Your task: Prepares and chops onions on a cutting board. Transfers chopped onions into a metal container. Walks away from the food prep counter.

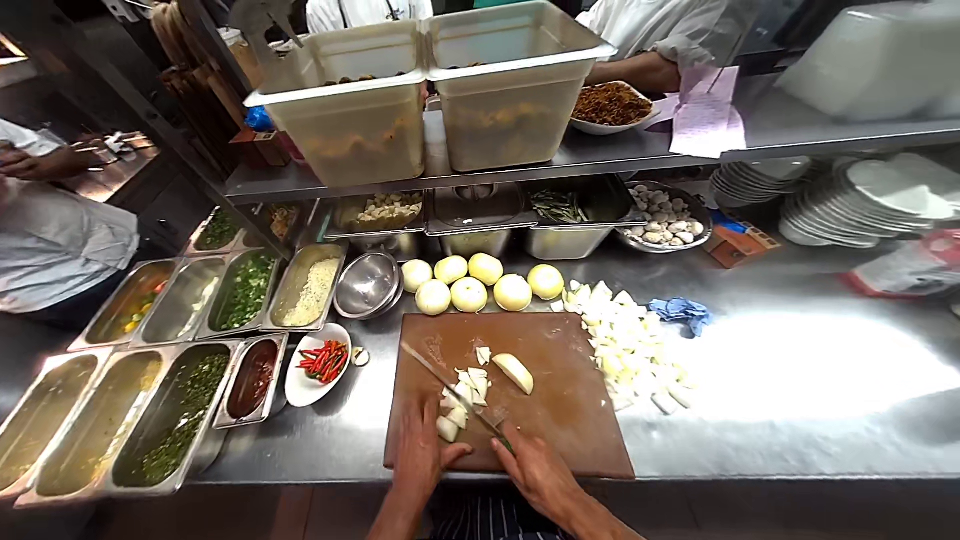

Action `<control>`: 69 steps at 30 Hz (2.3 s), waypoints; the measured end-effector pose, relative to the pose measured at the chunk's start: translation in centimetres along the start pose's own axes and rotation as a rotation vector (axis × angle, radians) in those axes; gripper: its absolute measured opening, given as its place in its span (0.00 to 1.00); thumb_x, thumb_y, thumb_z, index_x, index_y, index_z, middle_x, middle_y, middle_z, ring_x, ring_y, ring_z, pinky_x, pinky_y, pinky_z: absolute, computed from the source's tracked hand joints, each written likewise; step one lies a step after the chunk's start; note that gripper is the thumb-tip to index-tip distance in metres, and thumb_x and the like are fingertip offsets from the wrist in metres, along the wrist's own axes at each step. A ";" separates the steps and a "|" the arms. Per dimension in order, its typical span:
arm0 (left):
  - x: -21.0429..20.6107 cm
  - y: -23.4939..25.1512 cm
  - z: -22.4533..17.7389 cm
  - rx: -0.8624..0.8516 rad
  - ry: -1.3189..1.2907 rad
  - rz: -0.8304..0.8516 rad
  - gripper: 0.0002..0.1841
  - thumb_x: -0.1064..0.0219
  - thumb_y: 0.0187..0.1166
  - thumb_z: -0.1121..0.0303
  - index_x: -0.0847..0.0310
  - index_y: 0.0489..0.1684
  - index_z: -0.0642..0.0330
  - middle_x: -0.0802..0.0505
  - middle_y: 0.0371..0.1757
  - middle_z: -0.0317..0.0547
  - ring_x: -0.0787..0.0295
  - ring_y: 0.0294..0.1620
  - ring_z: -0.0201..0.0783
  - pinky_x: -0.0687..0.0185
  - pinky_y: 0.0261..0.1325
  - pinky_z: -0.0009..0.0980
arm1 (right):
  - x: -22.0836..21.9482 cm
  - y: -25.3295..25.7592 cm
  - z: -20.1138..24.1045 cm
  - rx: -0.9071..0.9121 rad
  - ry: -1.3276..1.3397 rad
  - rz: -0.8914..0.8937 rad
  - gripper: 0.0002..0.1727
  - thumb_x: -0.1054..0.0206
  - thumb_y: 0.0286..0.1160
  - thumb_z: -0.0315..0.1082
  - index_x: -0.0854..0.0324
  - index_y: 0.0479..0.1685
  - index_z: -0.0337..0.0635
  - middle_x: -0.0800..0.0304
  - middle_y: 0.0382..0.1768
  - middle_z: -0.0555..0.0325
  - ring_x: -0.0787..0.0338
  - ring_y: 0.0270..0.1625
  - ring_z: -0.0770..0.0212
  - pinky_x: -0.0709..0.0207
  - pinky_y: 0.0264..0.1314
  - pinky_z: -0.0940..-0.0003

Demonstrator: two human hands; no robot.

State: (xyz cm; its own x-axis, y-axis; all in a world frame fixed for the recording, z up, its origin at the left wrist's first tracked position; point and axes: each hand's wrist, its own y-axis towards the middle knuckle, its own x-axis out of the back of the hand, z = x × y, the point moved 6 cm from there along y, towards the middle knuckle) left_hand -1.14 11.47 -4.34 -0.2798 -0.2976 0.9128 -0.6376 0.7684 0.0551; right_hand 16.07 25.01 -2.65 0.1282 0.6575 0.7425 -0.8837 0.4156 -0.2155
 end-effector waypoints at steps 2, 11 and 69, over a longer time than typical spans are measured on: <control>-1.9 3.0 -0.6 -0.136 -0.027 0.071 0.71 0.22 0.36 0.19 0.37 0.91 0.52 0.40 0.92 0.66 0.51 0.95 0.62 0.53 0.94 0.59 | 2.8 -2.2 -2.3 -0.115 0.081 -0.183 0.26 0.48 0.89 0.59 0.18 0.52 0.45 0.13 0.25 0.54 0.09 0.30 0.52 0.15 0.35 0.49; -9.4 12.2 -13.1 -0.450 -0.123 0.192 0.47 0.33 0.60 0.23 0.28 0.84 0.34 0.27 0.88 0.43 0.45 0.94 0.52 0.57 0.96 0.55 | 7.8 -11.7 -15.0 -0.587 0.432 -0.486 0.20 0.40 0.83 0.56 0.19 0.49 0.47 0.18 0.19 0.60 0.18 0.15 0.60 0.18 0.19 0.58; -1.4 4.7 -5.5 0.760 -1.559 0.375 0.42 0.30 0.69 0.85 0.45 0.87 0.58 0.13 0.68 0.62 0.09 0.59 0.56 0.10 0.57 0.51 | 5.6 7.2 -6.6 -0.227 0.332 -0.169 0.23 0.43 0.85 0.52 0.20 0.63 0.43 0.12 0.32 0.51 0.10 0.32 0.52 0.16 0.40 0.48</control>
State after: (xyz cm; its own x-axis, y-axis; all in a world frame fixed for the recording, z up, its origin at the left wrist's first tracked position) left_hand 0.15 18.65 -3.19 -0.5444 -0.7431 -0.3891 -0.4193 0.6428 -0.6410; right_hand 13.43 35.83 -4.24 0.4328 0.7195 0.5432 -0.7214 0.6377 -0.2699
